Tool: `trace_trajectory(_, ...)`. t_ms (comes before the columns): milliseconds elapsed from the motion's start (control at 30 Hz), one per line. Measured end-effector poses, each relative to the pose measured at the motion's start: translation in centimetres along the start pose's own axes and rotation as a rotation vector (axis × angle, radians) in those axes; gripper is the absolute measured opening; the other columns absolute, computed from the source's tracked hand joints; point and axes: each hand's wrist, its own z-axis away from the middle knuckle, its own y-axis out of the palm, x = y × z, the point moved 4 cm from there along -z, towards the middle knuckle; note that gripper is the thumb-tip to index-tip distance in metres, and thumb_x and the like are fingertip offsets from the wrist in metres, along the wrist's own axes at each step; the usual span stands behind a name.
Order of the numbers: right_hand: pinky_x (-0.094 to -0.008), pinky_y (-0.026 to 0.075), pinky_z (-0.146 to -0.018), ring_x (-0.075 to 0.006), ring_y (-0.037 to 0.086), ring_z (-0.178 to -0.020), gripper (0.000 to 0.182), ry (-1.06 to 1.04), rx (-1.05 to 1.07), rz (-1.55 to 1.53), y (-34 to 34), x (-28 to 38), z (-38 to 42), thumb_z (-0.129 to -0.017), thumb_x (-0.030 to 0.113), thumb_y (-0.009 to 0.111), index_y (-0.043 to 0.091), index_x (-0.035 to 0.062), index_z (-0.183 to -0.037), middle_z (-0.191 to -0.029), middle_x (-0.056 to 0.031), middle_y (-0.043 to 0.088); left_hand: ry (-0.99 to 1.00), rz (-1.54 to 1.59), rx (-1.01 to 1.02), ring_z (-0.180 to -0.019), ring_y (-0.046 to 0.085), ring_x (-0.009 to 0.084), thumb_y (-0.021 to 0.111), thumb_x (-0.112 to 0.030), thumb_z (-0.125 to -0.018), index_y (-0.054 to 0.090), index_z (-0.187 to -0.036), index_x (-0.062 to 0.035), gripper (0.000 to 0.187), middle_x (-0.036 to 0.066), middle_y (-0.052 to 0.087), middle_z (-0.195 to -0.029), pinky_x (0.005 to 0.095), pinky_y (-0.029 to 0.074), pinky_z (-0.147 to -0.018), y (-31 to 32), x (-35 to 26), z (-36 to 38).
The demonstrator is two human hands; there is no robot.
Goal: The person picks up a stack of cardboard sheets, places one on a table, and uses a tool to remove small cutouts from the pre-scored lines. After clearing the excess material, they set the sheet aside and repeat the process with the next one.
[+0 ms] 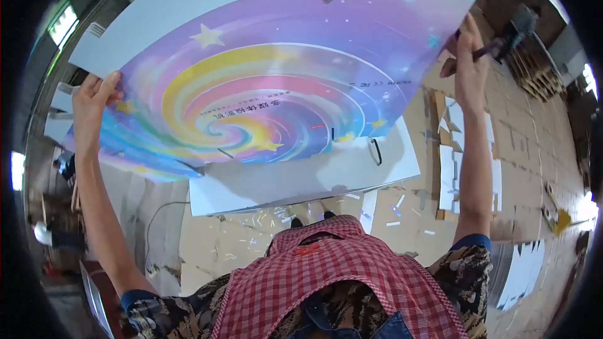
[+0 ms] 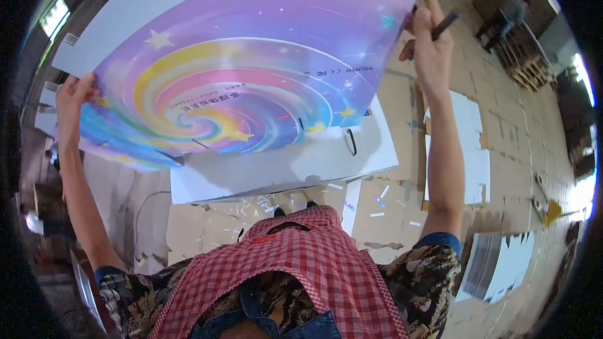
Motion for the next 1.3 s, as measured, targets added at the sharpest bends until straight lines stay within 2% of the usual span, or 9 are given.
trace_trajectory(267, -0.018, 0.037, -0.04, -0.0125, 0.058, -0.076, 0.055, 0.165, 0.116, 0.131, 1.2, -4.0, 3.8, -0.085, 0.046, 0.035, 0.031, 0.0087, -0.126, -0.093, -0.0121, 0.057, -0.047, 0.324, -0.115, -0.059, 0.054, 0.0088, 0.054, -0.027, -0.08, 0.056, -0.092, -0.0016, 0.028, 0.0, 0.056, -0.074, 0.0215, 0.039, -0.059, 1.3, -0.1, 3.2)
trace_trajectory(400, -0.0191, 0.036, -0.04, -0.0095, 0.056, -0.069, 0.052, 0.245, 0.103, 0.036, 1.4, -5.6, 3.7, -0.084, 0.046, 0.038, 0.041, 0.0067, -0.118, -0.085, -0.0083, 0.057, -0.098, 0.449, -0.149, -0.066, 0.058, 0.0124, 0.051, -0.026, -0.082, 0.055, -0.093, -0.0011, 0.027, 0.003, 0.057, -0.078, 0.0225, 0.04, -0.061, 1.8, 0.7, 4.1)
trace_trajectory(533, -0.0205, 0.029, -0.039, -0.0053, 0.039, -0.047, 0.033, 0.44, 0.032, 0.197, 0.7, -7.9, 4.0, -0.083, 0.042, 0.044, 0.052, 0.01, -0.082, -0.06, 0.0006, 0.043, -0.116, 0.561, -0.207, -0.073, 0.06, 0.0166, 0.048, -0.026, -0.084, 0.053, -0.093, -0.0011, 0.027, 0.006, 0.058, -0.083, 0.0238, 0.042, -0.064, 2.0, 0.9, 4.4)
trace_trajectory(867, -0.0244, 0.04, -0.043, -0.0126, 0.046, -0.045, 0.036, 0.3, 0.082, 0.054, 1.5, -7.8, 5.4, -0.087, 0.039, 0.035, 0.04, 0.0043, -0.08, -0.072, -0.0049, 0.046, -0.131, 0.502, -0.281, -0.077, 0.056, 0.0116, 0.048, -0.024, -0.083, 0.047, -0.108, -0.0043, 0.031, 0.003, 0.055, -0.083, 0.0265, 0.046, -0.064, 1.0, 1.5, 4.6)
trace_trajectory(1000, -0.0252, 0.045, -0.045, -0.0153, 0.051, -0.049, 0.038, 0.306, 0.107, 0.076, 2.1, -7.4, 5.5, -0.087, 0.04, 0.034, 0.039, 0.0025, -0.088, -0.075, -0.0069, 0.047, -0.127, 0.585, -0.193, -0.098, 0.048, 0.0161, 0.05, -0.023, -0.082, 0.04, -0.116, -0.0069, 0.039, 0.009, 0.049, -0.107, 0.0308, 0.035, -0.086, 2.8, 1.4, 5.5)
trace_trajectory(1067, -0.0254, 0.047, -0.046, -0.016, 0.053, -0.05, 0.038, 0.282, 0.098, 0.084, 2.0, -7.2, 5.6, -0.087, 0.04, 0.034, 0.039, 0.0023, -0.09, -0.075, -0.0072, 0.047, 0.279, 0.497, -0.962, -0.085, 0.056, 0.0161, 0.043, -0.019, -0.086, 0.047, -0.107, 0.0004, 0.029, 0.01, 0.054, -0.1, 0.0263, 0.042, -0.069, 3.2, 1.2, 10.3)
trace_trajectory(1133, -0.0253, 0.047, -0.046, -0.0163, 0.053, -0.05, 0.038, 0.264, 0.066, 0.071, 1.5, -8.1, 5.6, -0.087, 0.04, 0.034, 0.039, 0.0023, -0.089, -0.075, -0.0076, 0.048, -0.053, 0.624, -1.187, -0.085, 0.053, 0.0151, 0.045, -0.026, -0.085, 0.044, -0.11, 0.003, 0.038, 0.011, 0.052, -0.096, 0.0293, 0.043, -0.072, 7.2, 9.3, 13.9)
trace_trajectory(1233, -0.0254, 0.047, -0.045, -0.0166, 0.053, -0.048, 0.039, 0.228, 0.053, 0.072, 1.8, -7.5, 5.6, -0.087, 0.04, 0.035, 0.039, 0.0012, -0.088, -0.072, -0.008, 0.048, -1.009, 1.005, -0.687, -0.071, 0.045, 0.0148, 0.045, -0.039, -0.082, 0.048, -0.105, -0.002, 0.044, 0.003, 0.048, -0.081, 0.0247, 0.037, -0.063, 20.6, 24.2, 19.3)
trace_trajectory(1300, -0.0257, 0.046, -0.044, -0.0171, 0.053, -0.046, 0.041, 0.213, 0.044, 0.065, 2.1, -6.9, 5.7, -0.087, 0.04, 0.036, 0.039, -0.0012, -0.088, -0.067, -0.0083, 0.048, -1.209, 1.098, -0.68, -0.066, 0.044, 0.0133, 0.044, -0.039, -0.083, 0.05, -0.096, -0.0064, 0.037, 0.002, 0.047, -0.076, 0.0255, 0.036, -0.062, 25.4, 27.8, 20.6)
